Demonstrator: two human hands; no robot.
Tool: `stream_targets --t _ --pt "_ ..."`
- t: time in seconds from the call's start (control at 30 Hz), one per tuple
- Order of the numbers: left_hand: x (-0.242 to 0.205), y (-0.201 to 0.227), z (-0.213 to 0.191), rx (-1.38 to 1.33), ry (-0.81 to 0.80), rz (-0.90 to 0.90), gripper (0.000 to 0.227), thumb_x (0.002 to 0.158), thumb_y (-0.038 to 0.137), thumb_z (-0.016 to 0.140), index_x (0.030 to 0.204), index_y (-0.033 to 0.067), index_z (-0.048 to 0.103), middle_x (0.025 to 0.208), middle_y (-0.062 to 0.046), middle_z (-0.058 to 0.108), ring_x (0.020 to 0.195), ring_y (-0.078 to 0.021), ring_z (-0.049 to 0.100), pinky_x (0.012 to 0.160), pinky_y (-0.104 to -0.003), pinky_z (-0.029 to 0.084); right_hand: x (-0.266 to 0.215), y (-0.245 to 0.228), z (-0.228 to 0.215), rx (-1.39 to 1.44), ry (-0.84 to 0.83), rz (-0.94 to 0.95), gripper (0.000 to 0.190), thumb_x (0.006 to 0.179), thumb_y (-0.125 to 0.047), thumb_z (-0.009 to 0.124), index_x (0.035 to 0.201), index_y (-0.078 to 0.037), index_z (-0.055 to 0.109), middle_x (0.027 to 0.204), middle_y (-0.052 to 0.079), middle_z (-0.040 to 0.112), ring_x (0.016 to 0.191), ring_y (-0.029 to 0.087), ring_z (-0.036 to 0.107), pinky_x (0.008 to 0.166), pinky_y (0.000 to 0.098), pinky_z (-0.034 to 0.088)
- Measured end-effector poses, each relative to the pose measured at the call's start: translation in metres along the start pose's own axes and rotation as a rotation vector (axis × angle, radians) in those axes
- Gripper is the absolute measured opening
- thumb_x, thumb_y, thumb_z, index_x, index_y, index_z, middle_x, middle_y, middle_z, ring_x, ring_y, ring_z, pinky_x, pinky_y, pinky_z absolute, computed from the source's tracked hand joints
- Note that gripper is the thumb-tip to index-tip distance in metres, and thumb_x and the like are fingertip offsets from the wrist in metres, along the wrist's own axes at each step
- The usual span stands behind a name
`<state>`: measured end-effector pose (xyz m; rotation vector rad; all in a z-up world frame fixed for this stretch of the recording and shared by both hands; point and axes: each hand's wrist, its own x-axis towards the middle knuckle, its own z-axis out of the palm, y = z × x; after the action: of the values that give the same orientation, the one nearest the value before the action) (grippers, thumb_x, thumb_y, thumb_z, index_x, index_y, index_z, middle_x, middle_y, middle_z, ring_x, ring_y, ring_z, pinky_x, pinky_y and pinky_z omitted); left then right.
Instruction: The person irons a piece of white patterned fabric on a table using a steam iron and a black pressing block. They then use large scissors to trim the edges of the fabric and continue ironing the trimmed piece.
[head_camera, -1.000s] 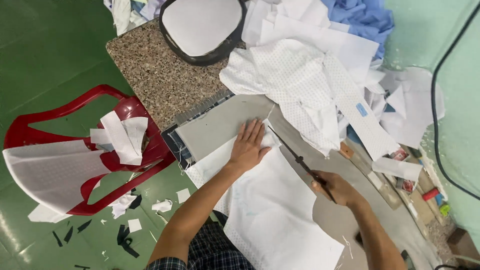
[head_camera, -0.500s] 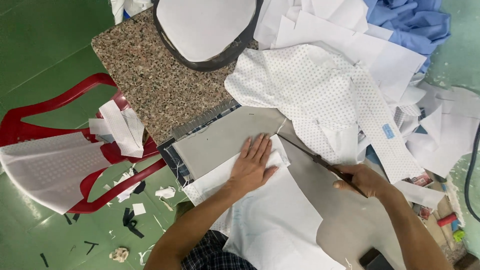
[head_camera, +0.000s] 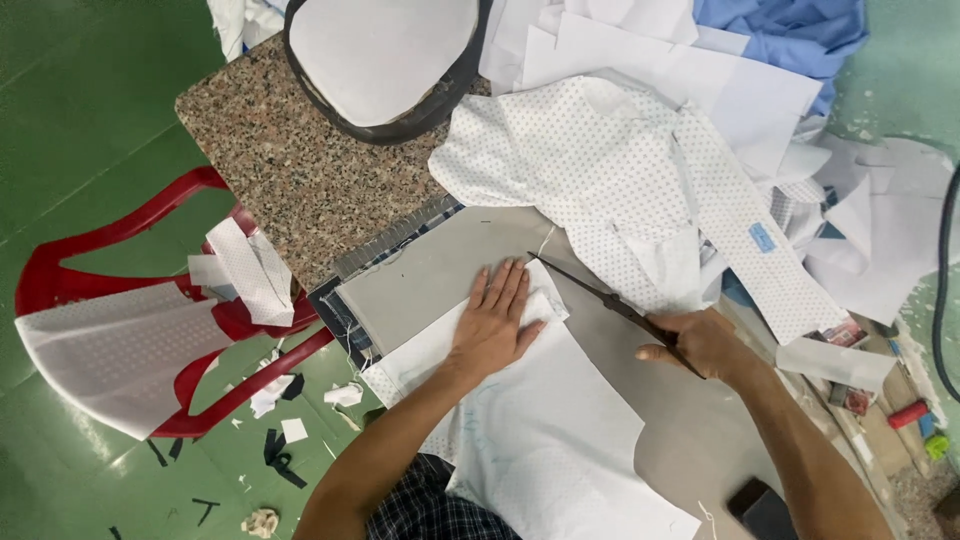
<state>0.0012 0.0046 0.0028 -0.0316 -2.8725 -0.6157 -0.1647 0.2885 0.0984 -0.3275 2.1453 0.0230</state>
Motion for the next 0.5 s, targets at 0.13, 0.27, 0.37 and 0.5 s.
stream_targets --t 0.13,0.27,0.37,0.5 --pt "-0.002 -0.004 -0.005 -0.010 -0.010 0.080 0.075 0.103 0.054 0.043 0.151 -0.0036 0.042 0.161 -0.024 0.036 0.153 -0.0339 0.028 0.127 -0.056 0.011 -0.042 -0.006 0.027 0.225 0.095 0.009 0.067 0.073 -0.058 0.086 0.132 -0.029 0.072 0.082 0.017 0.079 0.073 0.026 0.075 0.069 0.0330 0.056" --pt "0.000 -0.003 -0.008 -0.011 -0.126 0.086 0.075 0.105 0.053 0.040 0.153 -0.0053 0.039 0.161 -0.026 0.035 0.153 -0.0364 0.026 0.126 -0.056 0.007 -0.112 0.020 0.079 0.522 0.148 0.091 0.074 0.073 -0.060 0.083 0.133 -0.018 0.071 0.083 0.022 0.079 0.074 0.030 0.073 0.068 0.0384 0.055" --pt "0.001 0.001 -0.009 0.028 -0.230 0.079 0.078 0.106 0.055 0.036 0.155 -0.0056 0.035 0.162 -0.027 0.031 0.154 -0.0382 0.022 0.126 -0.057 0.004 -0.146 0.072 0.143 0.739 0.278 0.122 0.071 0.075 -0.059 0.080 0.129 -0.014 0.075 0.080 0.022 0.079 0.075 0.032 0.074 0.068 0.0400 0.055" --pt "-0.002 -0.001 0.001 0.055 -0.231 0.059 0.081 0.105 0.057 0.038 0.154 -0.0075 0.036 0.161 -0.031 0.031 0.153 -0.0429 0.023 0.124 -0.059 0.008 -0.141 0.172 0.245 0.826 0.573 0.215 0.051 0.078 -0.055 0.085 0.108 -0.014 0.082 0.068 0.013 0.077 0.066 0.023 0.071 0.060 0.0322 0.050"
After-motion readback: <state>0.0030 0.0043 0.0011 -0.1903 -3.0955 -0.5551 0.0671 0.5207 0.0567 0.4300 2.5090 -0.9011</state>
